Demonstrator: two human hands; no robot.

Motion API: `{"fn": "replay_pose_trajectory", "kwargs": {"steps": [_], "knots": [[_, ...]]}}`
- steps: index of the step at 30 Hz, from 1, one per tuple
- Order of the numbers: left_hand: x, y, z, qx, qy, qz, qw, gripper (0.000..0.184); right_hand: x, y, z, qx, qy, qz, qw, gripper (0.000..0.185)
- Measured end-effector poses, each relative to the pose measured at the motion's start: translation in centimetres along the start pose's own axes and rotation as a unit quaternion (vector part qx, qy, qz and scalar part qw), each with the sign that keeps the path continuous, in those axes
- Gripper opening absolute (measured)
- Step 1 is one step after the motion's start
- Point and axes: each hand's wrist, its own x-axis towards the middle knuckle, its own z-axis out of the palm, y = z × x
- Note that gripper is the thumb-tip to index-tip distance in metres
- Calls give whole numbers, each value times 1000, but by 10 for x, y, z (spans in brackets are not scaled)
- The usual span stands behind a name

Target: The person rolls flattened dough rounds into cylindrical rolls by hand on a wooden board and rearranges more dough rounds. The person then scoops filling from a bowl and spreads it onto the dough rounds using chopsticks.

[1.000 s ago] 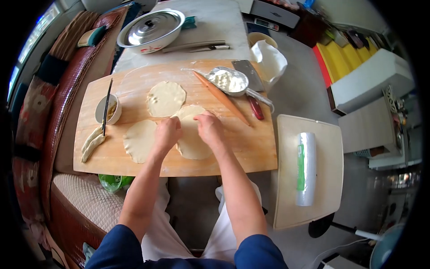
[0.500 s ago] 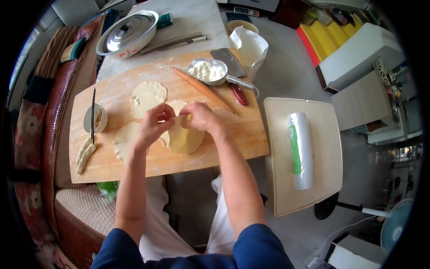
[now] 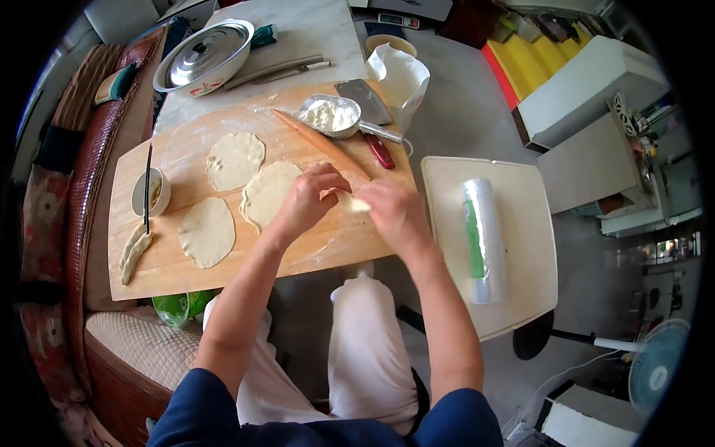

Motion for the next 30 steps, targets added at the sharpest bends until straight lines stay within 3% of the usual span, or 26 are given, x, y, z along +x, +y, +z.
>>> {"fn": "replay_pose_trajectory", "kwargs": {"steps": [2, 4, 6, 8, 11, 14, 17, 21, 24, 26, 27, 29, 30], "knots": [[-8, 3, 3, 26, 8, 54, 998, 18, -29, -8, 16, -83, 52, -56, 994, 23], [-28, -6, 11, 37, -51, 47, 997, 17, -61, 0, 47, -126, 41, -68, 989, 21], [-49, -21, 20, 64, -110, 48, 991, 18, -86, 9, 75, -83, -33, -13, 996, 20], [-57, -23, 20, 83, -110, 59, 989, 20, -93, 9, 90, -54, 45, 5, 997, 23], [-58, -24, 23, 65, -99, 58, 991, 22, -93, 16, 93, 20, 56, 43, 997, 24], [-31, -24, 23, 8, -89, 12, 996, 19, -81, 26, 77, 163, 65, 245, 954, 22], [11, 0, 9, -53, -80, -56, 994, 14, -46, 40, 38, 133, 116, 183, 967, 18], [42, 26, -13, -113, -81, -72, 988, 14, -14, 23, -9, 201, 82, 212, 953, 17], [53, 32, -18, -193, -57, -86, 976, 15, -10, 29, -17, 418, 59, 277, 863, 21], [58, 28, -13, -238, -23, -94, 966, 15, -9, 27, -25, 558, 64, 317, 764, 24], [56, 24, -8, -196, 13, -112, 974, 14, -10, 27, -29, 621, 66, 334, 706, 25], [44, 6, 8, -109, 86, -145, 980, 14, -19, 39, -39, 606, 73, 352, 710, 26], [32, -5, 16, -58, 32, -131, 989, 13, -24, 45, -44, 599, 77, 360, 711, 26]]}}
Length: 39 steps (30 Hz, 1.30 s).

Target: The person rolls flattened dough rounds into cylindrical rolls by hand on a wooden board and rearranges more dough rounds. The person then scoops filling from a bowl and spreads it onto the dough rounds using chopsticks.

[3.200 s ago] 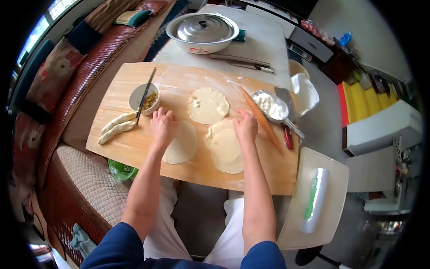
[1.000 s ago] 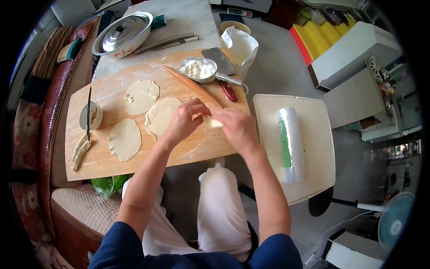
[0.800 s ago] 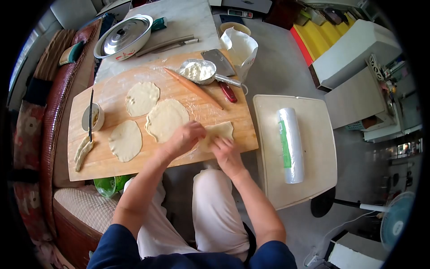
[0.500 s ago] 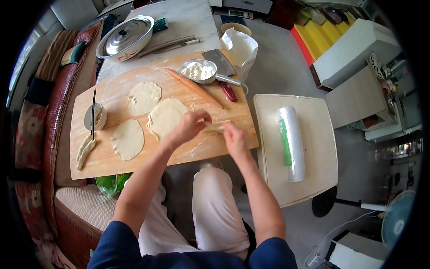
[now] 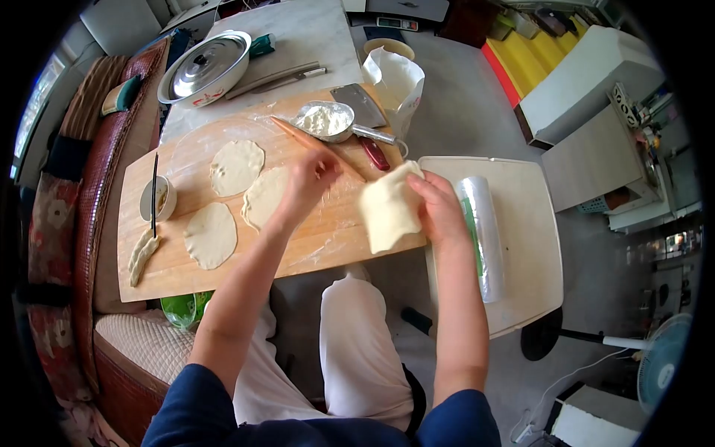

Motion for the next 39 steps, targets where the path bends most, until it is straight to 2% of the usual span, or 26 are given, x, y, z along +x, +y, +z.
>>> {"fn": "replay_pose_trajectory", "kwargs": {"steps": [2, 4, 8, 12, 16, 18, 19, 20, 22, 24, 27, 30, 31, 32, 34, 37, 39], "knots": [[-30, -25, 12, 113, -96, 26, 989, 12, -9, -7, -9, -32, 19, -12, 999, 24], [-53, -26, 28, 112, -120, 20, 986, 13, -16, -11, -15, -73, 21, -12, 997, 24], [-70, -37, 59, 215, -82, 48, 972, 7, -13, 6, -21, -118, -12, -12, 993, 19], [-75, -34, 63, 300, -36, 51, 952, 11, -13, 3, 9, -41, -21, -26, 999, 18], [-86, -38, 35, 207, -4, -4, 978, 15, 16, 56, -21, -85, -40, -24, 995, 18], [-85, -48, 13, 222, -6, -29, 975, 11, 26, 88, -35, -198, -40, -36, 979, 30], [-86, -48, 5, 184, 53, -6, 982, 7, 26, 97, -36, -258, -23, -45, 965, 34], [-86, -48, 2, 170, 71, -3, 983, 5, 27, 104, -39, -316, -7, -53, 947, 38], [-83, -37, -5, 140, 107, 1, 984, 3, 26, 104, -38, -282, -10, -19, 959, 44], [-79, -31, 8, 123, 91, 25, 988, 5, 27, 103, -35, -291, -2, -15, 957, 44], [-75, -24, 42, 104, 42, 39, 993, 8, 37, 119, -36, -378, 14, -139, 915, 45], [-79, -32, 58, 138, -12, 78, 987, 15, 46, 117, -35, -457, 62, -200, 864, 46], [-80, -28, 51, 158, 10, 93, 983, 14, 45, 111, -32, -502, 94, -199, 836, 44], [-80, -24, 43, 178, 31, 110, 977, 14, 41, 103, -30, -557, 122, -137, 810, 38], [-79, -36, 15, 150, 105, 54, 982, 9, 32, 97, -18, -659, 170, -270, 680, 33], [-84, -70, -57, 171, 220, -48, 959, 10, 41, 94, 6, -609, 109, -321, 717, 27], [-93, -83, -101, 245, 259, -122, 926, 9, 47, 97, 45, -538, 54, -247, 804, 23]]}}
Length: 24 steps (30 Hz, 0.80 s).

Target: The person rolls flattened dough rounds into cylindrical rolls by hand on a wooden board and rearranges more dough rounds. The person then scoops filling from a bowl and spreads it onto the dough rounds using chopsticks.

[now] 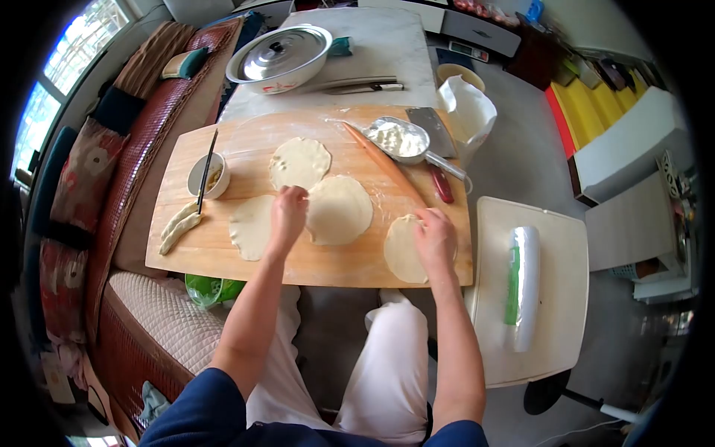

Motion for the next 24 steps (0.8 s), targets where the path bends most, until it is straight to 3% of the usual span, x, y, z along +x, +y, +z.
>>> {"fn": "replay_pose_trajectory", "kwargs": {"steps": [1, 3, 5, 9, 14, 17, 21, 24], "knots": [[6, -22, -5, 50, 32, 31, 998, 10, 6, -18, 14, 55, -38, 28, 997, 21], [5, -45, -6, 60, 33, -7, 998, 10, 17, -48, 43, 34, -91, -19, 995, 17], [4, -42, -6, 49, 10, -20, 999, 11, 25, -69, 74, 46, -173, 0, 984, 17], [3, -43, 6, 50, -9, -37, 998, 13, 28, -94, 119, 34, -168, 1, 985, 19], [10, -26, -2, 76, -103, -159, 979, 16, 15, -76, 144, 103, -130, -2, 986, 19], [13, -25, -5, 65, -125, -149, 979, 16, 21, -71, 146, 166, -157, 83, 970, 19], [14, -29, -3, -68, -104, -152, 980, 14, 27, -71, 150, 258, -137, 159, 943, 19], [16, -26, -5, -190, -119, -200, 954, 12, 28, -67, 161, 245, -140, 166, 945, 20]]}}
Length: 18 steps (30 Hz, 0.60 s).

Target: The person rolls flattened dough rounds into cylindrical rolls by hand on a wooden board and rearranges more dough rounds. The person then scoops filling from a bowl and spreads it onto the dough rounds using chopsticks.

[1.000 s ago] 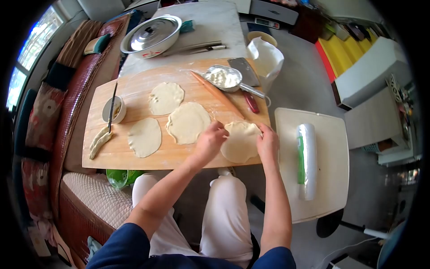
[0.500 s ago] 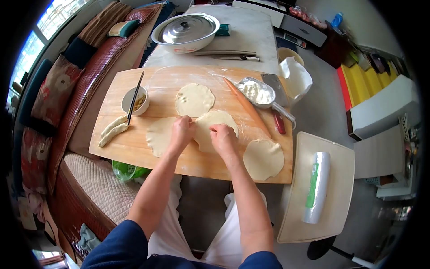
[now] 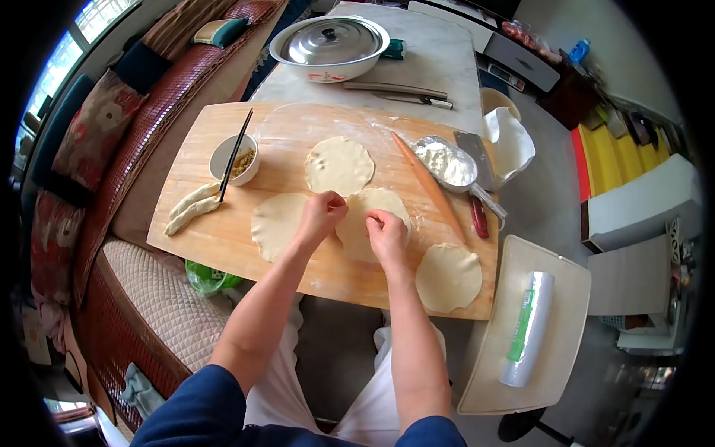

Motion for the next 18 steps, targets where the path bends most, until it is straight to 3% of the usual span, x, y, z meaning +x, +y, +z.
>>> {"fn": "replay_pose_trajectory", "kwargs": {"steps": [3, 5, 12, 15, 18], "knots": [[-1, 6, 3, -175, -51, -73, 981, 10, 0, 0, 6, 38, 19, -29, 999, 20], [-4, 7, 9, -321, -77, -101, 939, 8, -1, -5, 2, 50, 2, -18, 999, 21], [-10, 15, 25, -286, -68, -73, 953, 9, -2, -4, -4, 99, -14, -6, 995, 17], [-8, 7, 25, -261, -48, -43, 963, 18, -1, 6, -5, 216, 5, 40, 976, 16], [-3, -1, 23, -233, -22, -48, 971, 25, 2, 6, -8, 228, 99, 60, 967, 16]]}}
